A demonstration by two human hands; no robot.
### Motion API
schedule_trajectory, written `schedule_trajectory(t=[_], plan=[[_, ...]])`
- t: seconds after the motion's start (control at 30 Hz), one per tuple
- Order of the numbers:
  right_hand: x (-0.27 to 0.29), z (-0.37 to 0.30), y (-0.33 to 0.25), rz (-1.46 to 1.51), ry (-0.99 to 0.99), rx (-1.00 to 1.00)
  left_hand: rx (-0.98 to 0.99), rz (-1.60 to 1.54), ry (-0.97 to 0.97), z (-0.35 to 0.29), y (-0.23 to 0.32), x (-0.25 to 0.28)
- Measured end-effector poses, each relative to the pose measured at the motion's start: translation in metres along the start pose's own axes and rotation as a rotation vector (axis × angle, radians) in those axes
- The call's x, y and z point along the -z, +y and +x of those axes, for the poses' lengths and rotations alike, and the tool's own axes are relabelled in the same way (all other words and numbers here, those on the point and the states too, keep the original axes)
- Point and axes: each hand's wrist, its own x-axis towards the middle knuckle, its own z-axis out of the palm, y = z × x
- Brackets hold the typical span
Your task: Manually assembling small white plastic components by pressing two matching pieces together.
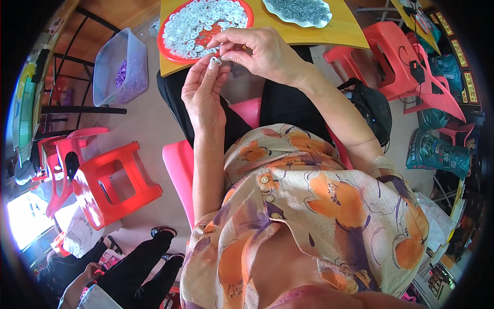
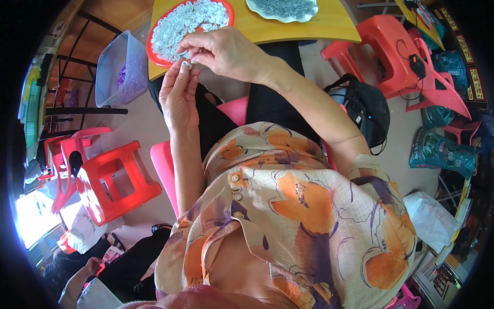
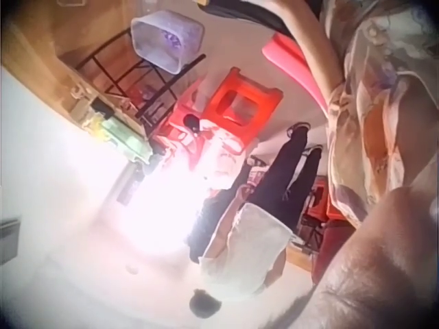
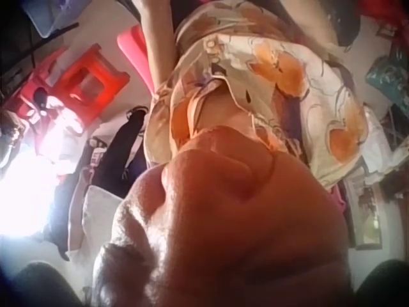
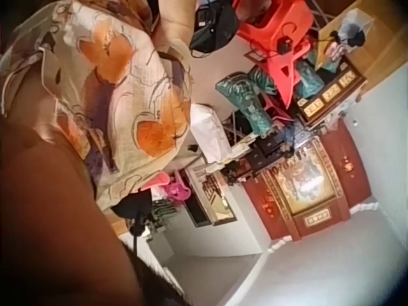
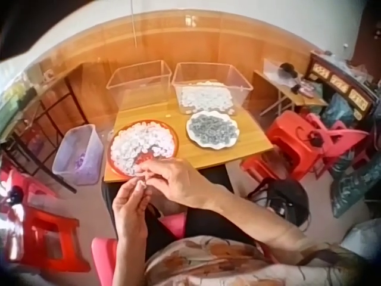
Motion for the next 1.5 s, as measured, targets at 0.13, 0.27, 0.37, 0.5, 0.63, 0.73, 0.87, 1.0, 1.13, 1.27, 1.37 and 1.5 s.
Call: schedule_trajectory(t=[0.13,0.27,0.37,0.5,0.63,0.73,0.87,1.0,1.13,1.27,1.37,1.5], plan=[[0.0,-0.001,-0.001,-0.044,-0.002,0.03,0.0,-0.006,0.007,-0.001,0.0,-0.005],[0.0,-0.001,0.0,-0.057,-0.01,0.042,-0.002,0.013,-0.018,0.001,-0.002,0.0],[0.0,-0.003,0.002,-0.067,0.0,0.059,0.012,0.01,-0.012,0.001,-0.003,0.002],[0.0,-0.002,0.005,-0.058,0.002,0.075,0.06,-0.104,-0.072,0.004,-0.007,0.007],[0.001,-0.002,0.003,-0.053,-0.013,0.053,0.069,-0.134,-0.092,0.005,-0.007,0.007],[0.001,-0.003,0.004,-0.071,-0.023,0.053,0.048,-0.106,-0.029,0.003,-0.006,0.0],[-0.001,-0.003,0.009,-0.15,-0.022,0.113,0.016,-0.033,-0.061,0.003,-0.006,0.003],[0.0,-0.004,0.004,-0.161,-0.023,0.113,-0.071,0.07,-0.035,-0.001,-0.003,-0.002],[0.002,-0.004,-0.001,-0.042,-0.021,0.039,-0.156,0.189,-0.04,-0.004,0.0,-0.005],[0.005,-0.004,-0.006,0.065,-0.009,-0.035,-0.191,0.163,-0.024,-0.008,0.001,-0.013],[0.002,-0.007,0.0,0.135,0.031,-0.045,-0.155,0.136,-0.019,-0.008,0.001,-0.013],[0.0,-0.008,-0.002,0.292,0.062,-0.097,-0.146,0.135,-0.063,-0.007,-0.002,-0.009]])
